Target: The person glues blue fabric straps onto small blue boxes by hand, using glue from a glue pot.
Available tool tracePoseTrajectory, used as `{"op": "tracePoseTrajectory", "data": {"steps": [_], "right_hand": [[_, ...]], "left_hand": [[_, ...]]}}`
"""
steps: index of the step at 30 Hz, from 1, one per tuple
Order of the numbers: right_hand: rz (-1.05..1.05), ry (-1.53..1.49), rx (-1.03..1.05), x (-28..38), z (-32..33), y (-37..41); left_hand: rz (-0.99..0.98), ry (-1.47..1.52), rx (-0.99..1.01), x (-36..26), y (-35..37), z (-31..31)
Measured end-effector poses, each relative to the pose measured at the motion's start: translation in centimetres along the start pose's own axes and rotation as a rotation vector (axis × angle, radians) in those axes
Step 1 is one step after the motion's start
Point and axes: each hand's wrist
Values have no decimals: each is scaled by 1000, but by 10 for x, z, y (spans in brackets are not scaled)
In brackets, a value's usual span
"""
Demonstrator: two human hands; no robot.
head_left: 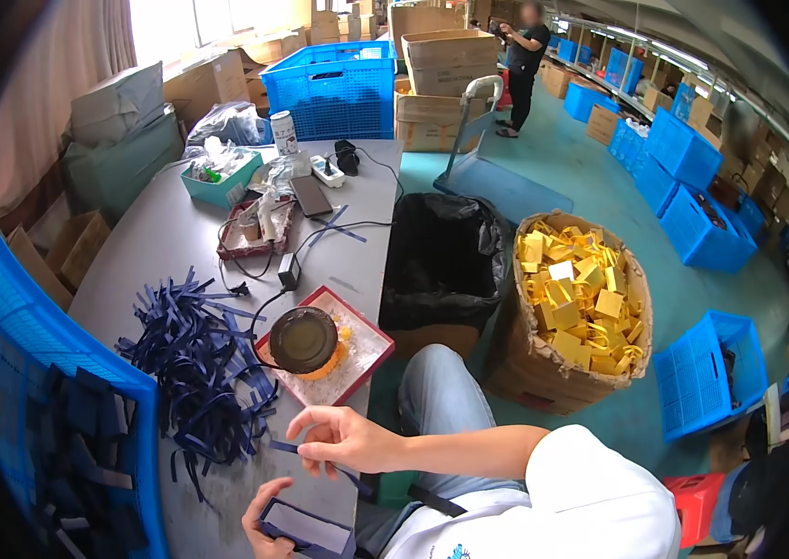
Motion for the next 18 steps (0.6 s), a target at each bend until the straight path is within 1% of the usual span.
{"op": "tracePoseTrajectory", "data": {"steps": [1,3,4,7,9,11,12,14,16,18], "right_hand": [[1,-1,-3,1,0,4],[-15,6,1,2,1,10],[-37,34,-14,0,0,11],[-16,123,-30,-5,-1,16],[42,181,-32,-13,-1,18],[75,202,-41,-17,1,19],[45,216,-59,-17,3,21],[0,247,-86,-16,5,23],[22,255,-111,-19,6,25],[39,262,-137,-20,7,28]], "left_hand": [[2,0,3,0,-3,-6],[-114,3,57,-1,-9,-22],[-97,27,134,4,-10,-20],[-79,1,103,15,-8,-18],[-63,-8,132,16,-11,-15],[6,-5,162,15,-14,-17],[-31,-22,162,13,-18,-24],[-30,-57,172,13,-22,-26],[12,-67,178,11,-23,-30],[10,-82,186,10,-26,-33]]}}
Point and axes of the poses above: each hand's wrist, its own y-axis away from the middle knuckle, its own z-axis out of the back of the hand, x = y × z, and after that the axes turned 4 degrees about y, right-handed
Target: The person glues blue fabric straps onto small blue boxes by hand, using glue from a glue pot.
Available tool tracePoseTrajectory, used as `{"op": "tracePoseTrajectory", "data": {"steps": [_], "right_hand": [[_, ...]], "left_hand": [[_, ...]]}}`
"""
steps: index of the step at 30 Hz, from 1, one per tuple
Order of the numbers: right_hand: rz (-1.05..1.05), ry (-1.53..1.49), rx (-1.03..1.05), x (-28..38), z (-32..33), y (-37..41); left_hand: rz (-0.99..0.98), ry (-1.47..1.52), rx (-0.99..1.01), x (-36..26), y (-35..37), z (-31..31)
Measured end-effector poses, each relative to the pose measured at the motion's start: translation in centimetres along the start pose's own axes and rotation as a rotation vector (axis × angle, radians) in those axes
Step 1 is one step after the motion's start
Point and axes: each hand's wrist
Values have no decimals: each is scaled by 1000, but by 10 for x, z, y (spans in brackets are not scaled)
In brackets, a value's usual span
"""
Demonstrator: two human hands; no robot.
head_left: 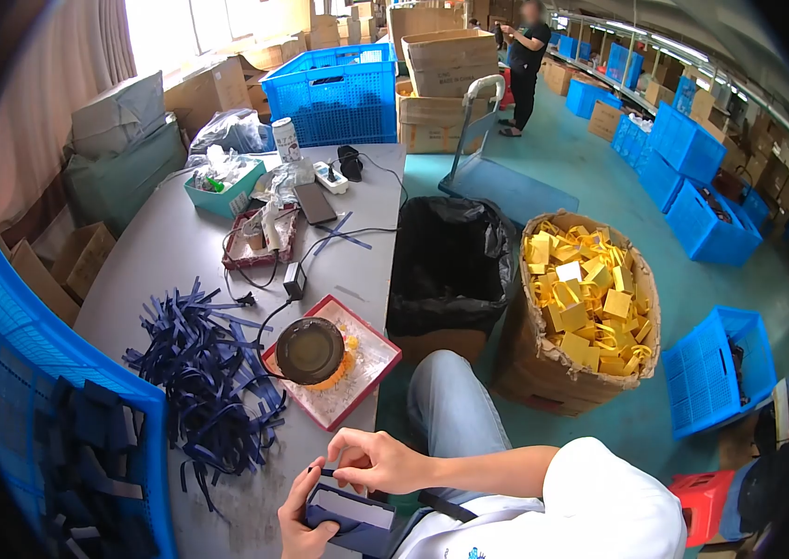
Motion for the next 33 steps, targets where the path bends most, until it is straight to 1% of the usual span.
{"op": "tracePoseTrajectory", "data": {"steps": [2,5,6,8,10,12,13,14,15,17,18,20,21,22,23,24,25,26,27,29,33], "right_hand": [[-76,-12,49,0,4,1],[-246,-155,40,3,6,-2],[-248,-154,40,0,7,-2],[-230,-63,166,-9,12,-2],[-233,-109,156,-5,14,0],[-219,-25,133,-1,18,1],[-207,9,99,-5,19,2],[-192,19,75,-14,21,1],[-176,27,50,-14,22,1],[-275,12,-23,-7,32,3],[-269,-12,-59,-6,39,2],[-265,-7,-174,1,55,0],[-292,50,-256,7,61,-2],[-225,82,-307,14,66,-5],[-258,77,-379,17,71,-9],[-267,30,-402,15,77,-14],[-261,4,-437,13,82,-18],[-267,1,-434,13,87,-23],[-259,-43,-417,12,91,-27],[-289,-11,-426,13,94,-35],[-280,15,-441,6,97,-50]], "left_hand": [[-1,-14,3,-1,-1,-3],[19,12,34,-1,-1,-5],[22,8,58,-1,-1,-6],[26,13,79,1,-3,-7],[17,9,124,6,-6,-6],[22,47,129,10,-8,-9],[22,65,145,11,-9,-9],[94,101,229,12,-11,-4],[98,106,221,15,-13,-3],[121,129,221,24,-18,-3],[39,62,286,29,-25,1],[274,315,312,36,-29,-2],[323,323,346,37,-35,-4],[305,287,387,45,-40,-4],[337,235,409,46,-46,-5],[340,180,420,60,-45,-4],[294,163,407,59,-47,-6],[282,142,434,61,-49,-5],[298,149,419,64,-47,-2],[307,190,473,69,-45,1],[296,221,456,72,-45,6]]}}
Point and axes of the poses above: each hand's wrist, its own y-axis away from the middle knuckle, its own z-axis out of the back of the hand, x = y × z, and after that the axes turned 4 degrees about y, right-handed
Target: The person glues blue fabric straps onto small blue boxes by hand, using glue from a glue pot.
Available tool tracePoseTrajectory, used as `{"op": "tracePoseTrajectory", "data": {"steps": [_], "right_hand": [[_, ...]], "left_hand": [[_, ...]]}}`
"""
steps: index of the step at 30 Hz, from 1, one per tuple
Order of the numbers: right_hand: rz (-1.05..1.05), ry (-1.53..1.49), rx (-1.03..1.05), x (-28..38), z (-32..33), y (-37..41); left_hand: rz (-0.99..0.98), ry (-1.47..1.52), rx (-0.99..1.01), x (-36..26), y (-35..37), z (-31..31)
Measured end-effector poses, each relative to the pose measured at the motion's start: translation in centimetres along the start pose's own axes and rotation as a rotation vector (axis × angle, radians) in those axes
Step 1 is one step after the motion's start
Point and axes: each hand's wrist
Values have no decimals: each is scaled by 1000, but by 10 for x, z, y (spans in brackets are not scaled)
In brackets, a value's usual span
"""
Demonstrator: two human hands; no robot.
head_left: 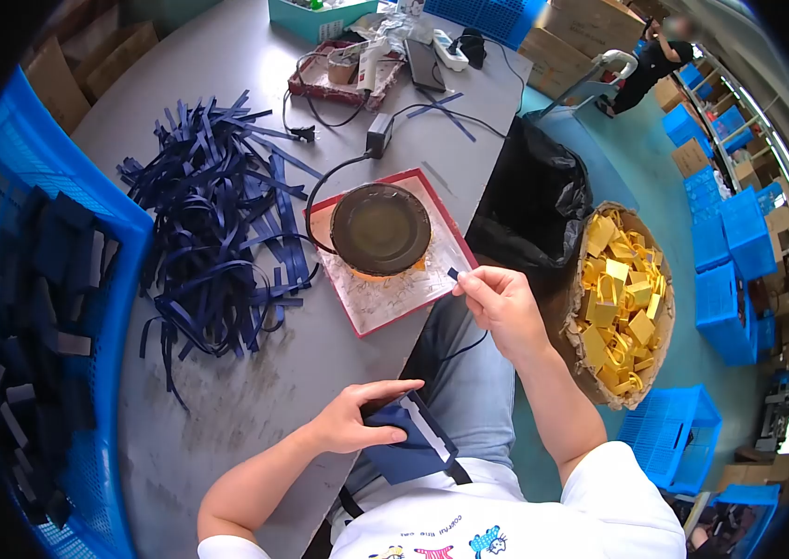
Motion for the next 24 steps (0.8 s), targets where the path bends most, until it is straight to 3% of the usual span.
{"op": "tracePoseTrajectory", "data": {"steps": [3,11,24], "right_hand": [[0,4,-25,0,-5,-11],[48,61,-62,-10,-21,-37],[16,66,-59,-15,-23,-49]], "left_hand": [[50,43,13,-2,-1,0],[-66,-53,57,1,-2,3],[18,-13,93,-1,-2,6]]}}
Point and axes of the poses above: each hand's wrist, its own y-axis away from the middle knuckle, its own z-axis out of the back of the hand, x = y × z, and after that the axes turned 4 degrees about y, right-handed
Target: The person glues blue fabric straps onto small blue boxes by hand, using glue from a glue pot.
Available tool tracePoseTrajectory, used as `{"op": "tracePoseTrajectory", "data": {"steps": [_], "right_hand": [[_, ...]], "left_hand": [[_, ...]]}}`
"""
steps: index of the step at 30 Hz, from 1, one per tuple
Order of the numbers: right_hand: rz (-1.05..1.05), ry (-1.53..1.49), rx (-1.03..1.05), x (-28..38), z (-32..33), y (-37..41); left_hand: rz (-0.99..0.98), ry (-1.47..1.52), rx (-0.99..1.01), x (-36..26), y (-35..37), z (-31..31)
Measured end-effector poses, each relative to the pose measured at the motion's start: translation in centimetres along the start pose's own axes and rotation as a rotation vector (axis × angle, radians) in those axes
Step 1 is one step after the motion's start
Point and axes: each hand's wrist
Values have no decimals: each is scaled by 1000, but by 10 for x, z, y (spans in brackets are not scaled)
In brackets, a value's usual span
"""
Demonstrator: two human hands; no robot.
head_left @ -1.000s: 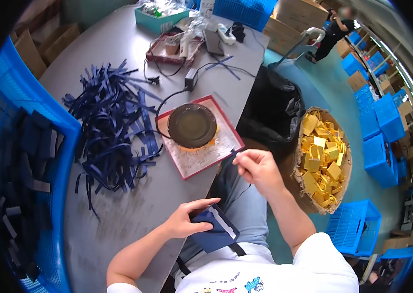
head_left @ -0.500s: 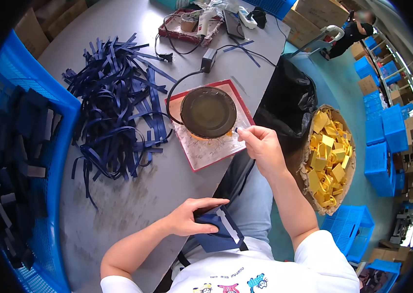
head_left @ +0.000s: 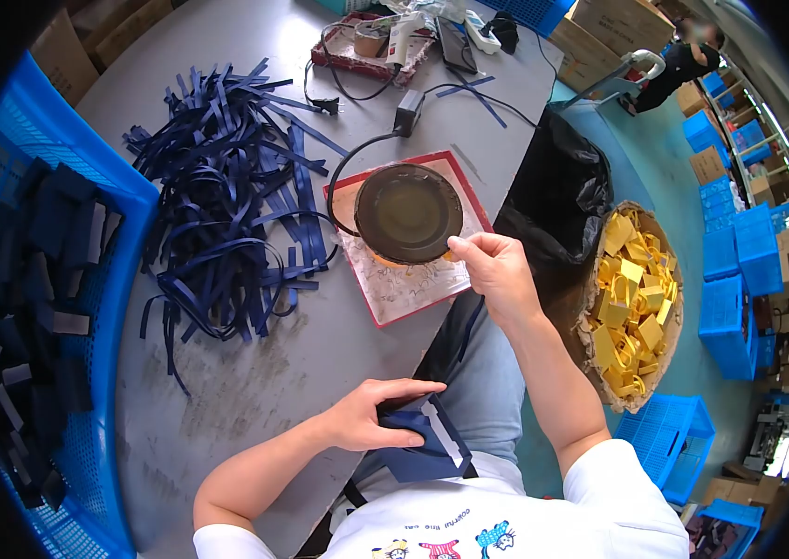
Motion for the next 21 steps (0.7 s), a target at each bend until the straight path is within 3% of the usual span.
{"op": "tracePoseTrajectory", "data": {"steps": [7,9,14,21], "right_hand": [[24,93,-52,1,10,14],[-67,-100,39,4,20,24],[-184,-274,249,18,32,54],[-6,277,613,59,21,100]], "left_hand": [[20,63,-63,-2,3,-2],[120,100,-144,-11,6,-2],[71,208,-293,-18,10,5],[-37,81,-287,-49,23,6]]}}
Point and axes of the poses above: each hand's wrist, its own y-axis away from the middle knuckle, its own z-axis out of the back of the hand, x = y × z, and after that the axes turned 4 degrees about y, right-handed
